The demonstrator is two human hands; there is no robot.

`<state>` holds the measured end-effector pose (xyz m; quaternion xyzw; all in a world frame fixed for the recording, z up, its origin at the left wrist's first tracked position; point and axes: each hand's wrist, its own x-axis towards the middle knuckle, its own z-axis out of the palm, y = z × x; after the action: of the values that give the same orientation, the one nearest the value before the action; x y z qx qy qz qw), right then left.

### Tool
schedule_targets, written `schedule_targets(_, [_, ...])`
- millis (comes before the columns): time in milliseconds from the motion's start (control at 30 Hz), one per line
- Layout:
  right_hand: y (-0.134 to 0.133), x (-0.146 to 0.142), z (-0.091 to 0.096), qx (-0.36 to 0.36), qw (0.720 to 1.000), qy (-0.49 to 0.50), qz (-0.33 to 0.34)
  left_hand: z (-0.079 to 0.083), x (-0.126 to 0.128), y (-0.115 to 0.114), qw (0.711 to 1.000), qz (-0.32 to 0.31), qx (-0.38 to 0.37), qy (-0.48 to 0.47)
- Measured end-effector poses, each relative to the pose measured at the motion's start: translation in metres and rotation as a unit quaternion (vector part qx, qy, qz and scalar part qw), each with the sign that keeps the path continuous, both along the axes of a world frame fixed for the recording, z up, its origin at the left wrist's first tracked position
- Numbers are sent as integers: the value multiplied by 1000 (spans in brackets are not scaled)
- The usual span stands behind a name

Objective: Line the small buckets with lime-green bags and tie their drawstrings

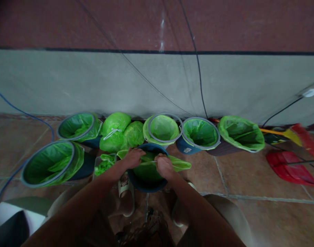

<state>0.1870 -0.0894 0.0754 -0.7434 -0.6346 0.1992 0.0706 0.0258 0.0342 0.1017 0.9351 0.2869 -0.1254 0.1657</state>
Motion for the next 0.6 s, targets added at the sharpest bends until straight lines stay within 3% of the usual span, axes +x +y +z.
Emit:
schedule_targets(200, [-1, 2, 1, -5, 1000, 8, 7, -19, 10, -7, 1000, -23, 10, 13])
schedule_targets(367, [0, -2, 11, -14, 1000, 16, 5, -20, 11, -2, 998, 51, 11, -33])
schedule_targets(600, [-2, -4, 21, 63, 997, 35, -37, -24, 13, 1, 990, 138, 5, -40])
